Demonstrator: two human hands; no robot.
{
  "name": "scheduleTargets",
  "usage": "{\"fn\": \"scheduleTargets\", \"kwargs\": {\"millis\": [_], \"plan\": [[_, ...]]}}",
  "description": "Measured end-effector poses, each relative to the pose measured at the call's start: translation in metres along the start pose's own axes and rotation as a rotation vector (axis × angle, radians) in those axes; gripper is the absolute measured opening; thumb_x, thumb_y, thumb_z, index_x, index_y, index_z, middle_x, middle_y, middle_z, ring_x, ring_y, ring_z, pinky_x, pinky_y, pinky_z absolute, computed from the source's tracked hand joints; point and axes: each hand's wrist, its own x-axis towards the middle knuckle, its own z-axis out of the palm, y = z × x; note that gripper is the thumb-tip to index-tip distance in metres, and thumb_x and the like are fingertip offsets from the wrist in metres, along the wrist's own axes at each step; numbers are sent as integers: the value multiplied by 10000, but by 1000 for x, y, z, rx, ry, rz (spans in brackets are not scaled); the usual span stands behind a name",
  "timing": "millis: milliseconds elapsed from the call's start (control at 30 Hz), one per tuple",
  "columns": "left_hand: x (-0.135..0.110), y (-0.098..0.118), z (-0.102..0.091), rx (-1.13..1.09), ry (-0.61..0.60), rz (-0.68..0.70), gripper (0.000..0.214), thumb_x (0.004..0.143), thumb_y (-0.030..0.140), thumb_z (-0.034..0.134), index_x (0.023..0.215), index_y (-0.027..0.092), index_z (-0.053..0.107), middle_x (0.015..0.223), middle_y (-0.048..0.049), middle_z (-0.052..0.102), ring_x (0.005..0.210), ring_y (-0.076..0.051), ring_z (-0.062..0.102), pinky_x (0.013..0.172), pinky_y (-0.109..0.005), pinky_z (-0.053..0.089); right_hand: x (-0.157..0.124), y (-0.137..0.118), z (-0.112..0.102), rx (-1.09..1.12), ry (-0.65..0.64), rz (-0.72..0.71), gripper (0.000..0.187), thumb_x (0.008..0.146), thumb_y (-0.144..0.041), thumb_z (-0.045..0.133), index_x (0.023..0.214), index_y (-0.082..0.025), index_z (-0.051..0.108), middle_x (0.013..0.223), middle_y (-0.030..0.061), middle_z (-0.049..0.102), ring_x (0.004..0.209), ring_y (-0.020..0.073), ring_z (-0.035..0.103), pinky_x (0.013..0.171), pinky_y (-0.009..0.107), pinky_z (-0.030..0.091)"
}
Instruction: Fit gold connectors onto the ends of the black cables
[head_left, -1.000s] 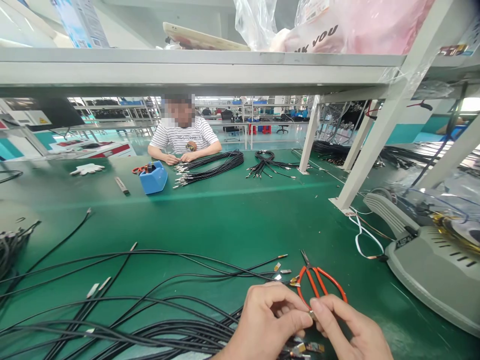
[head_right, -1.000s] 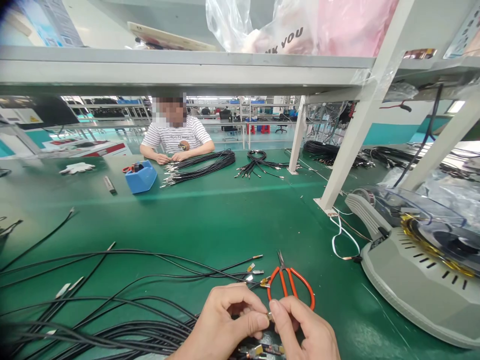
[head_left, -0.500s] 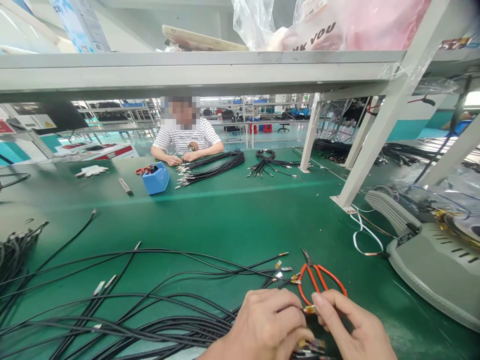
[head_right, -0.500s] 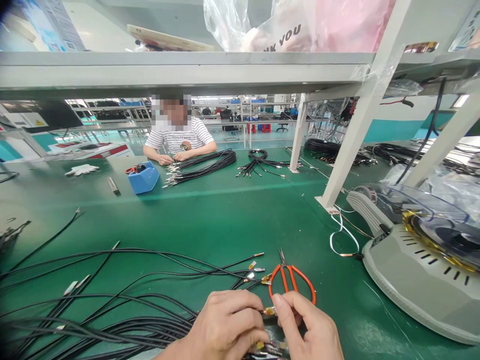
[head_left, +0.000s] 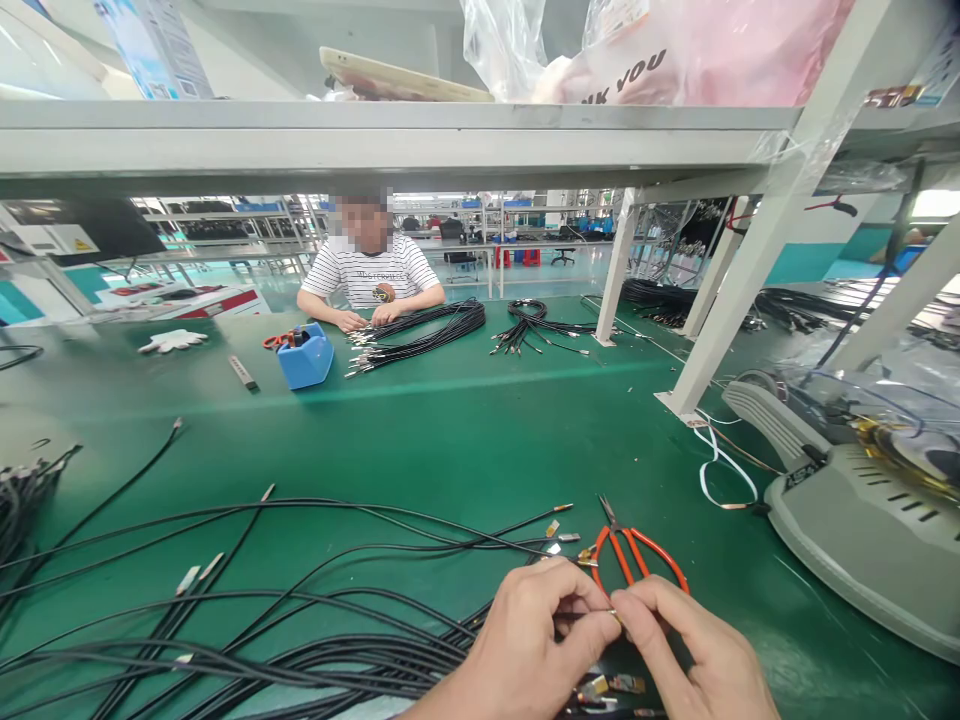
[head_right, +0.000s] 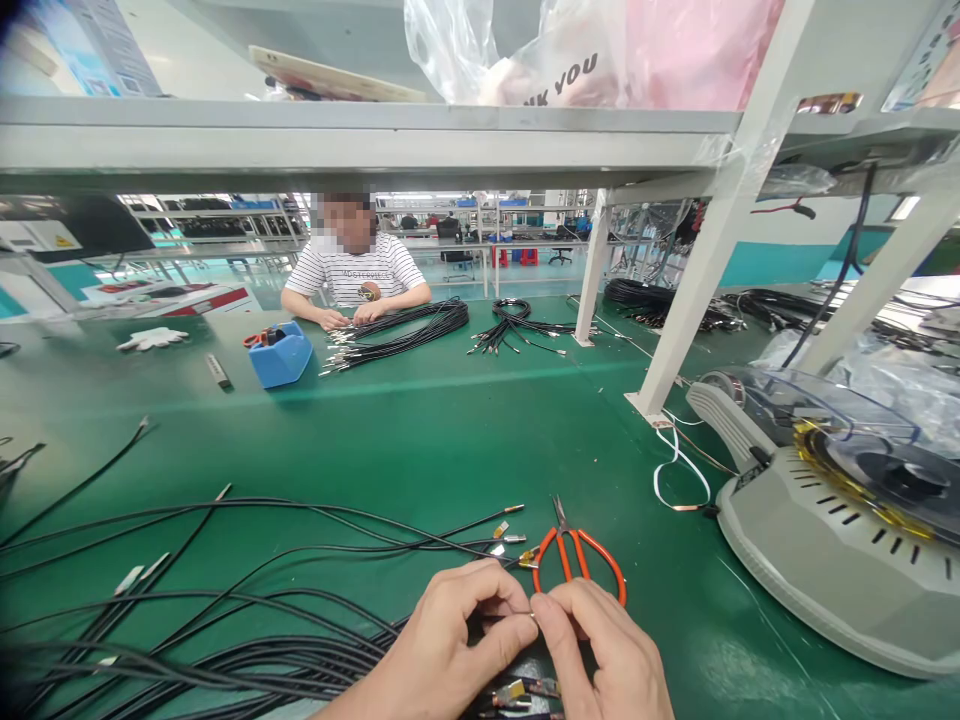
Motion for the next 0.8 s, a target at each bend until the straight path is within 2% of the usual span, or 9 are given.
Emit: {"fn": "scheduleTargets", "kwargs": {"millis": [233, 333, 433, 600, 800], "plan": [[-1, 2, -5, -5, -17, -58, 127, 810, 213, 640, 691, 169, 629, 669, 28, 582, 640, -122, 507, 599, -202, 381, 0, 5, 1, -14, 12, -29, 277, 947, -341, 451, 745, -237, 610, 670, -22, 645, 592, 135, 622, 570, 176, 480], [-1, 3, -8, -20, -38, -33, 137, 857, 205, 577, 738, 176, 638, 718, 25, 579, 674, -122, 510, 627, -201, 385, 1, 5, 1, 4, 28, -5, 265, 946, -349, 454, 758, -241, 608, 683, -28, 652, 593, 131, 621, 570, 170, 477], [-1, 4, -11, -16, -35, -25, 141, 880, 197, 543, 767, 177, 625, 741, 26, 569, 691, -120, 505, 637, -200, 383, 3, 2, 0, 59, -14, 24, 234, 934, -362, 474, 778, -248, 608, 694, -31, 656, 605, 133, 623, 574, 170, 474], [-3, 2, -13, 28, -45, 6, 161, 913, 251, 534, 782, 188, 604, 739, 44, 552, 691, -113, 491, 641, -200, 371, 4, -5, 0, 133, -40, 54, 306, 927, -375, 467, 686, -239, 597, 667, -22, 609, 607, 147, 586, 584, 200, 457], [-1, 3, -16, 43, -74, 82, 212, 946, 212, 489, 920, 225, 699, 830, 14, 628, 784, -131, 549, 719, -213, 395, 7, -8, -5, 200, -86, 114, 310, 939, -399, 424, 735, -241, 595, 732, -7, 633, 709, 172, 631, 659, 209, 483]]}}
